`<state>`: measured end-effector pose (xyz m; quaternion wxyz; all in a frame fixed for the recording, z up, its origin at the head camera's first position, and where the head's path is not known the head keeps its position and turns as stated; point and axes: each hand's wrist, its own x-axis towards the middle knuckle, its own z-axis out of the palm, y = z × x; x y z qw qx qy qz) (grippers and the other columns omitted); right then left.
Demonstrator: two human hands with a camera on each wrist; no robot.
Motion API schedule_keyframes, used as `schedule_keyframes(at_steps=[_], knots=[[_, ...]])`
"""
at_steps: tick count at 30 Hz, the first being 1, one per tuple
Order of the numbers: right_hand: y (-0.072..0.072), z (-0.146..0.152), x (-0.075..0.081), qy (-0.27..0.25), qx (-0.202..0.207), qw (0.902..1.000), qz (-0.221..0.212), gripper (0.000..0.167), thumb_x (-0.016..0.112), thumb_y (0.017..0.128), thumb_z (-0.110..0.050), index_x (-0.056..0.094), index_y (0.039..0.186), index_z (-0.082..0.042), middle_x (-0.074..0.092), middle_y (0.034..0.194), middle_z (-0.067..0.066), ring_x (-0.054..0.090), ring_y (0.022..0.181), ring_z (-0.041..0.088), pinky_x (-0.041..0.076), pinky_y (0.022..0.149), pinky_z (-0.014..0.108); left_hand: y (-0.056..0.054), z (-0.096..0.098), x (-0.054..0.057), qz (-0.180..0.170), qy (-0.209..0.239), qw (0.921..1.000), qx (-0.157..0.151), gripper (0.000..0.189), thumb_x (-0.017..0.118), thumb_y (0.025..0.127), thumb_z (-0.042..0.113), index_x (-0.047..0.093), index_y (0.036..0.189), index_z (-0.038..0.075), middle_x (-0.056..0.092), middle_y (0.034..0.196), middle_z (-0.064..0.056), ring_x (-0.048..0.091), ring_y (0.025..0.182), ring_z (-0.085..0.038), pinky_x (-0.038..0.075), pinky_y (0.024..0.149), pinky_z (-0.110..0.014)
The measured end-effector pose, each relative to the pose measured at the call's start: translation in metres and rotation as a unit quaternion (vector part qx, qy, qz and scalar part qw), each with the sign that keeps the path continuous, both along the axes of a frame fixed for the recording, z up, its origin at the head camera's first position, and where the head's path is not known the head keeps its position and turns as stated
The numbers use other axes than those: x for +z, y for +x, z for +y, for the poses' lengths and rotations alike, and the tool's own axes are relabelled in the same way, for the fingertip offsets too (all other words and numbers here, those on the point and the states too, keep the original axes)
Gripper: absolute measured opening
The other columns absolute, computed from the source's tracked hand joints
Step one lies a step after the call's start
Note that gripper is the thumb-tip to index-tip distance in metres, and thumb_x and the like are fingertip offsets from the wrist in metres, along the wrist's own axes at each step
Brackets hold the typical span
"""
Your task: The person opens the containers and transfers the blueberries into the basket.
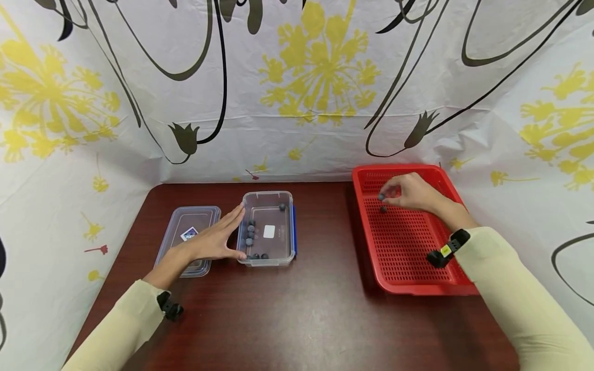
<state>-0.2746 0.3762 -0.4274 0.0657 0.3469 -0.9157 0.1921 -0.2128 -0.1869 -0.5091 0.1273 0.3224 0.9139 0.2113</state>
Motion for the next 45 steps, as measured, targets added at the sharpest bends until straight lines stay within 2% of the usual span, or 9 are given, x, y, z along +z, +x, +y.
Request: schedule_keyframes(at_steps=[5,11,17,23,28,36,41,45], knots=[[-0.003,0.029,-0.020,0.032,-0.049,0.9975,-0.038,0.016,0.089,0.080,-0.003,0.082,0.092,-0.013,0.074,0.078,-0.011,0.062,0.069,-0.002,0.050,0.060,0.023,0.000,0.001,0.001,-0.003,-0.004,1.0000,0.000,0.131,0.080,0.085,0.067,0.003,0.170,0.004,-0.008,0.179,-0.012,0.003,0.164,-0.034,0.015,0.130,-0.058],[-0.008,0.047,-0.039,0.042,-0.108,0.9872,-0.109,0.009,0.086,0.086,-0.004,0.082,0.093,-0.009,0.078,0.082,-0.002,0.069,0.074,0.007,0.055,0.066,0.026,0.000,0.001,0.000,-0.006,-0.003,1.0000,0.000,0.131,0.080,0.085,0.067,0.002,0.170,0.004,-0.007,0.179,-0.012,0.002,0.164,-0.032,0.014,0.130,-0.057],[-0.012,0.062,-0.060,0.039,-0.131,0.9805,-0.141,0.008,0.083,0.087,-0.003,0.082,0.095,-0.003,0.079,0.084,0.005,0.068,0.073,0.006,0.052,0.063,0.024,-0.001,0.002,-0.001,-0.002,-0.003,1.0000,-0.002,0.132,0.080,0.085,0.067,0.001,0.170,0.004,-0.009,0.178,-0.011,0.002,0.165,-0.031,0.013,0.131,-0.055],[-0.012,0.068,-0.073,0.028,-0.153,0.9723,-0.174,0.010,0.084,0.087,-0.006,0.081,0.097,-0.003,0.079,0.086,0.006,0.065,0.073,0.006,0.049,0.062,0.023,-0.001,0.002,0.001,-0.005,0.001,1.0000,-0.005,0.132,0.080,0.085,0.067,0.001,0.170,0.004,-0.009,0.178,-0.011,0.001,0.165,-0.030,0.012,0.131,-0.054],[-0.011,0.067,-0.079,0.026,-0.161,0.9699,-0.181,0.010,0.085,0.088,-0.008,0.082,0.097,-0.006,0.079,0.087,0.004,0.066,0.074,0.005,0.051,0.064,0.022,-0.002,0.001,0.002,-0.006,-0.002,1.0000,-0.001,0.131,0.079,0.085,0.067,0.001,0.170,0.004,-0.008,0.179,-0.011,0.001,0.165,-0.030,0.012,0.131,-0.054],[-0.010,0.066,-0.083,0.023,-0.152,0.9731,-0.172,0.012,0.086,0.088,-0.010,0.082,0.098,-0.005,0.080,0.087,0.005,0.070,0.074,0.003,0.054,0.065,0.022,-0.003,0.000,0.001,-0.008,-0.001,1.0000,0.000,0.131,0.079,0.085,0.067,0.001,0.170,0.004,-0.008,0.179,-0.011,0.001,0.165,-0.030,0.012,0.131,-0.055],[-0.008,0.064,-0.076,0.023,-0.149,0.9772,-0.150,0.016,0.086,0.087,-0.010,0.081,0.100,-0.003,0.080,0.088,0.006,0.068,0.073,0.004,0.051,0.063,0.022,-0.003,0.000,0.001,-0.005,-0.002,1.0000,-0.002,0.131,0.079,0.086,0.068,0.001,0.170,0.004,-0.008,0.179,-0.011,0.001,0.165,-0.029,0.013,0.131,-0.054],[-0.005,0.062,-0.064,0.021,-0.145,0.9826,-0.115,0.021,0.086,0.087,-0.007,0.079,0.104,0.002,0.081,0.090,0.009,0.074,0.079,0.014,0.053,0.067,0.022,-0.002,-0.001,0.001,-0.003,-0.002,1.0000,-0.003,0.131,0.079,0.086,0.067,0.002,0.170,0.004,-0.008,0.179,-0.011,0.002,0.165,-0.030,0.014,0.131,-0.054]])
